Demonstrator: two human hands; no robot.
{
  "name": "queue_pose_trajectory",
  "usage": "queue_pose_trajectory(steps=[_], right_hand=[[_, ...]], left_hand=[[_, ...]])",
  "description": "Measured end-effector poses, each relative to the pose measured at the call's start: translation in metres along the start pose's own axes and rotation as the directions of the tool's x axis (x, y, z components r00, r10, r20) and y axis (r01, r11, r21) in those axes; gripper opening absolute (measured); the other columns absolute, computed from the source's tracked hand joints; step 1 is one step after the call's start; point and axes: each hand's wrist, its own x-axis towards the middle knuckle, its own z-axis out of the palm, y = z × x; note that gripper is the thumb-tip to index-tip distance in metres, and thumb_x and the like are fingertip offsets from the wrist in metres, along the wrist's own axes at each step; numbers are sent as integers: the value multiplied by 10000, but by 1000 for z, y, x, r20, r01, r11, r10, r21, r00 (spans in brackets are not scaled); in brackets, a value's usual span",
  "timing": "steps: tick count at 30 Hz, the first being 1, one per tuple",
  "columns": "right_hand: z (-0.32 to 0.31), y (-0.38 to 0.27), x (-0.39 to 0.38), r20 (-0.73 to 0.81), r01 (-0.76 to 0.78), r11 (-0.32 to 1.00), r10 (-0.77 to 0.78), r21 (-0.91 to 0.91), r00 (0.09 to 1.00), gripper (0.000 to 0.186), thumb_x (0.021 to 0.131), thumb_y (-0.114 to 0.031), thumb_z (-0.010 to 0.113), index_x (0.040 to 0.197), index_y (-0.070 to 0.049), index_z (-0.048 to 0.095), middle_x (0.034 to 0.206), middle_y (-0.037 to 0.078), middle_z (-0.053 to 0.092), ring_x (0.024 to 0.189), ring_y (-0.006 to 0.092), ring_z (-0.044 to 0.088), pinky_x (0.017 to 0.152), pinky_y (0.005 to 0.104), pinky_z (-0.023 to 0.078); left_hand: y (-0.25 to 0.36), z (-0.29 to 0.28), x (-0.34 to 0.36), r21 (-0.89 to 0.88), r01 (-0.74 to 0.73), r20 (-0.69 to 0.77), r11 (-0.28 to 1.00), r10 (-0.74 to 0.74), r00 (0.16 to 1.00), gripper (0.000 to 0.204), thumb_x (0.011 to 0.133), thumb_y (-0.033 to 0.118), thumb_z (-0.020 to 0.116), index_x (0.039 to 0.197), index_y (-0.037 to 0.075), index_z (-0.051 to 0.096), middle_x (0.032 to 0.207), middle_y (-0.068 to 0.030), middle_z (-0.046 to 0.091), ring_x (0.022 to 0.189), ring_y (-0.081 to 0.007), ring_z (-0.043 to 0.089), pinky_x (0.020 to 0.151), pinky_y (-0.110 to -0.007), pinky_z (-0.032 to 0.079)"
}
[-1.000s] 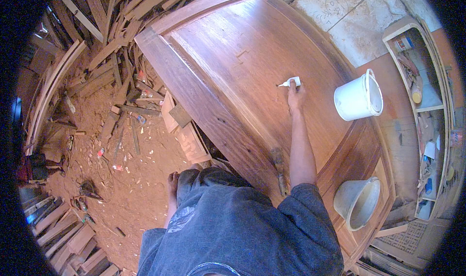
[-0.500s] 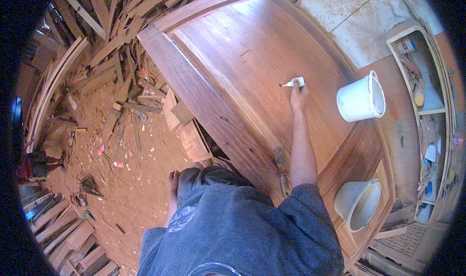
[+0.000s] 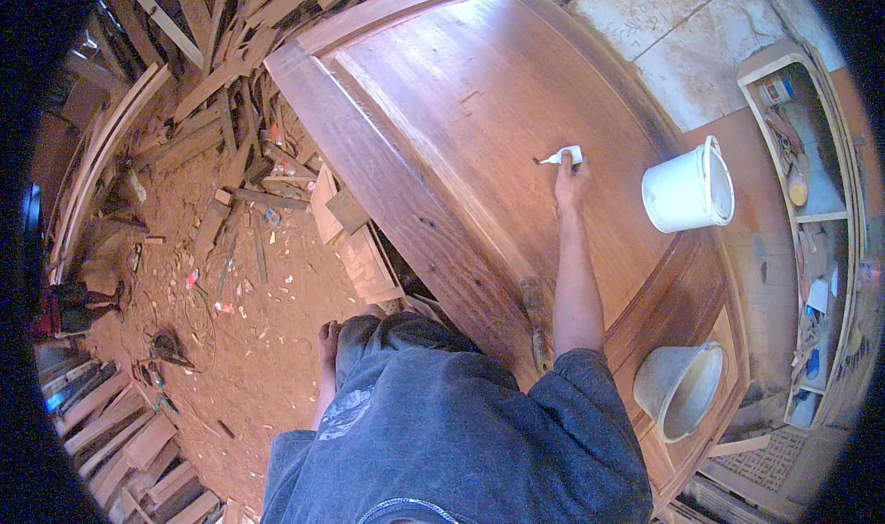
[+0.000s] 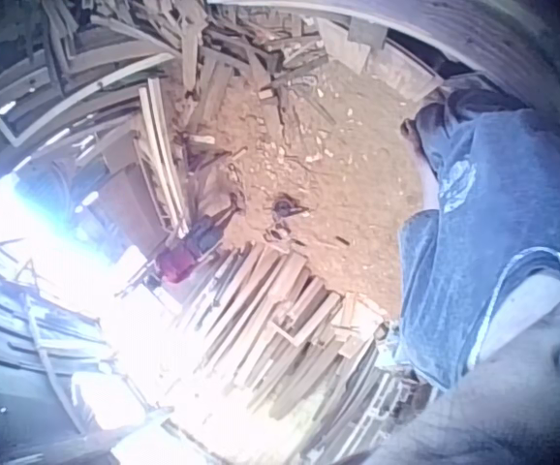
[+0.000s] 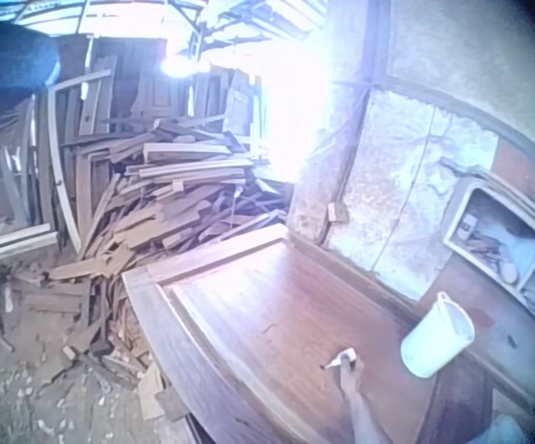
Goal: The person scrapes the surface of a wooden door using a putty knife. They apply glue from a small tube into the joints and cracks of the wood and spread it with the tool.
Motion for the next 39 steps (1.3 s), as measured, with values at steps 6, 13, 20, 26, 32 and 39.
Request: queue_pose_trajectory(steps=[6,13,20,26,32,39], right_hand=[[0,-11,-4,-21,30,999,-31,-43,999,282,949,-250,598,1026,19,630,899,113,686,828,200,637,748,356,480],[-1,-8,-3,14,1,1000,-1,-31,1000,288,956,-252,592,1057,15,624,931,113,685,865,207,638,777,356,479],[-2,-1,1,-1,-36,999,36,0,999,284,955,-252,598,1063,9,625,906,94,683,829,188,635,747,334,482],[4,-25,-6,40,-64,993,60,98,997,215,965,-251,595,974,-38,615,697,-17,553,597,79,489,557,273,390],[10,-13,4,-15,13,999,-12,47,1000,246,959,-264,598,985,-21,626,706,1,567,619,95,509,580,279,404],[14,-18,2,13,59,998,-59,-1,998,277,955,-275,592,998,-4,635,743,16,579,655,113,521,607,293,419]], left_hand=[[1,2,-2,-15,21,-18,1000,-22,1000,391,983,302,555,1146,-50,607,998,-164,698,925,-229,659,831,-340,523],[9,2,-5,-13,30,-11,999,-30,999,392,980,304,558,1146,-48,611,997,-160,701,925,-227,656,837,-337,518],[6,3,-3,-47,24,-3,999,-24,1000,398,982,307,550,1151,-48,612,1010,-164,700,937,-236,656,846,-344,514],[20,3,-4,55,10,21,998,-11,1000,396,984,305,540,1160,-43,611,1031,-170,694,972,-249,649,867,-351,504],[26,8,0,64,17,35,998,-19,999,391,992,308,530,1148,-41,611,1016,-163,691,956,-243,647,857,-352,505],[28,5,-4,67,21,30,998,-23,999,387,994,305,538,1142,-46,607,995,-160,690,929,-234,650,837,-346,511]])
